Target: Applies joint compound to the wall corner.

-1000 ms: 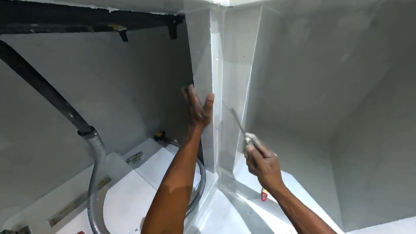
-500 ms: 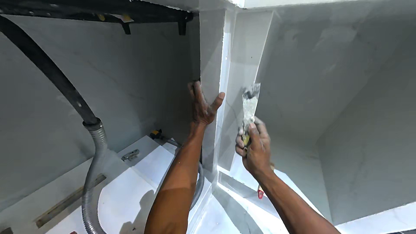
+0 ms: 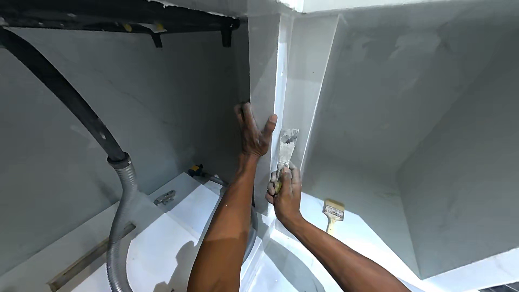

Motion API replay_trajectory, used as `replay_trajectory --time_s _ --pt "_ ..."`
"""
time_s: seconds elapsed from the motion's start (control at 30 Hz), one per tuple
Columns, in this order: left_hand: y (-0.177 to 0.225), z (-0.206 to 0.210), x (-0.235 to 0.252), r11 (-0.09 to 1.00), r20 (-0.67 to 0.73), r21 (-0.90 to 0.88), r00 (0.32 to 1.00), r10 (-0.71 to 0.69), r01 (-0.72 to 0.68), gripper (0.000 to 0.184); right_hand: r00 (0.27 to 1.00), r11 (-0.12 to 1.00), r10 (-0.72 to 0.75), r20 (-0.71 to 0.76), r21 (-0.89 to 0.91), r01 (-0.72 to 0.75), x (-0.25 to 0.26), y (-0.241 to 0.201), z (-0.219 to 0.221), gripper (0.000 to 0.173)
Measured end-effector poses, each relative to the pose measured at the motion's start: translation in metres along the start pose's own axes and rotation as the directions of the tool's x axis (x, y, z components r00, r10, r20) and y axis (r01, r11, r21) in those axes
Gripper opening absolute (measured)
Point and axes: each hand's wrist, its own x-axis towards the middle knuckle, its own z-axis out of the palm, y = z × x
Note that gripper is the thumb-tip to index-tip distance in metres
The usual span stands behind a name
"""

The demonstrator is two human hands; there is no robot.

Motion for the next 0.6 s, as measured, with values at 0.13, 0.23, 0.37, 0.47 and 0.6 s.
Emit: replay_trajectory --time_s 0.13,0.23,0.37,0.47,0.6 --pt "0.0 0.0 -0.001 1.0 -0.018 -0.009 1.0 0.018 -0.018 0.096 0.999 0.997 -0.041 -0.016 0.071 0.042 0.003 0.004 0.007 0.028" --pt "-0.002 0.0 0.0 0.999 -0.023 -0.018 0.999 0.031 -0.031 0.093 0.998 0.996 -0.068 -0.007 0.056 0.068 0.003 0.015 -0.002 0.029" --pt "-0.003 0.002 0.0 0.999 -0.022 -0.03 0.999 0.039 -0.039 0.093 0.995 0.994 -0.1 -0.017 0.03 0.101 0.003 0.028 -0.004 0.031" --pt "-0.001 0.001 -0.001 0.999 -0.024 -0.02 0.999 0.047 -0.048 0.093 0.992 0.991 -0.129 -0.004 0.038 0.129 0.008 0.03 0.005 0.03" --pt "-0.002 0.001 0.001 0.997 -0.038 -0.027 0.997 0.07 -0.071 0.089 0.985 0.985 -0.171 -0.005 -0.034 0.171 0.034 0.003 0.029 0.03"
